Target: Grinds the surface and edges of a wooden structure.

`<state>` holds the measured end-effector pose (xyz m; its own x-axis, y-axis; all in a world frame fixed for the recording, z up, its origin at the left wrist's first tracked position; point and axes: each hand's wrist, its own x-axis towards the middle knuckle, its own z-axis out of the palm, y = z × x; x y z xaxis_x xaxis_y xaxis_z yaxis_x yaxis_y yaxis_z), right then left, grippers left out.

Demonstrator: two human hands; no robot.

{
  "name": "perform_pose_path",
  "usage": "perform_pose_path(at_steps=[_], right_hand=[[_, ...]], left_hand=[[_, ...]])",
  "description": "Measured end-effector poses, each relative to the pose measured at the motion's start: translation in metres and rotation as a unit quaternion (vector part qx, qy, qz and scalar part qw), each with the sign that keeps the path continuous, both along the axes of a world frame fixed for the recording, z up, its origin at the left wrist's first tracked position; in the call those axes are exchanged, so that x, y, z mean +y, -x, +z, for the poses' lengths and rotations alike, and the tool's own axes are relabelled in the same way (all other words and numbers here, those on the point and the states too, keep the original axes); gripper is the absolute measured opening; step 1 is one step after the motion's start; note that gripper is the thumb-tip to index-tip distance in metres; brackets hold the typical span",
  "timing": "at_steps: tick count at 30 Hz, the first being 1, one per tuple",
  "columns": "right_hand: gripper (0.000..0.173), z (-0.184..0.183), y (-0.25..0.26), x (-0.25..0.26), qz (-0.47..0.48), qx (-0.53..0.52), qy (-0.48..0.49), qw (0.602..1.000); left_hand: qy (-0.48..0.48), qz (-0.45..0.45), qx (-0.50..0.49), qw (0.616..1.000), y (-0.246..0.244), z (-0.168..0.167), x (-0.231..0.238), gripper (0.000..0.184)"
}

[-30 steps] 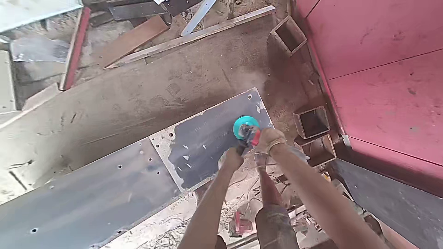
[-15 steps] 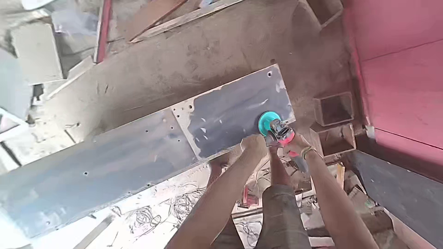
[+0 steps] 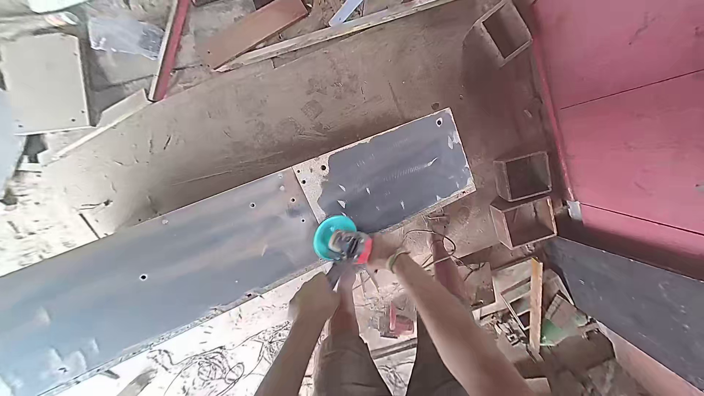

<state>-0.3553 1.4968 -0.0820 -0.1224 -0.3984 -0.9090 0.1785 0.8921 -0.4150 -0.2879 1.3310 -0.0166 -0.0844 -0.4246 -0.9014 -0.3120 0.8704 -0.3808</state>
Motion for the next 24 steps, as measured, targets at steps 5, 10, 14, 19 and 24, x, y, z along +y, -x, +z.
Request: perform_pose_path(at_steps=[5, 10, 14, 19, 24], right_hand=[[0.063, 0.018, -0.006, -0.041, 0.101, 0.034, 0.011, 0.994], [0.059, 0.035, 0.038, 0.035, 0.089, 0.045, -0.054, 0.994], [0.06, 0.034, 0.082, 0.122, 0.064, 0.052, -0.144, 0.986], [0.064, 0.015, 0.103, 0.217, 0.032, 0.048, -0.255, 0.965], [0.057, -0.03, 0.07, 0.307, -0.058, 0.066, -0.28, 0.956]], left_hand=[[-0.036, 0.183, 0.107, 0.977, -0.084, -0.027, -0.034, 0.027], [-0.143, 0.286, 0.161, 0.934, -0.068, -0.072, 0.062, 0.046], [-0.208, 0.201, 0.105, 0.951, 0.0, -0.096, 0.141, 0.043], [-0.321, 0.124, 0.079, 0.935, 0.062, -0.114, 0.226, 0.037], [-0.332, 0.011, 0.032, 0.943, 0.099, -0.112, 0.283, 0.05]])
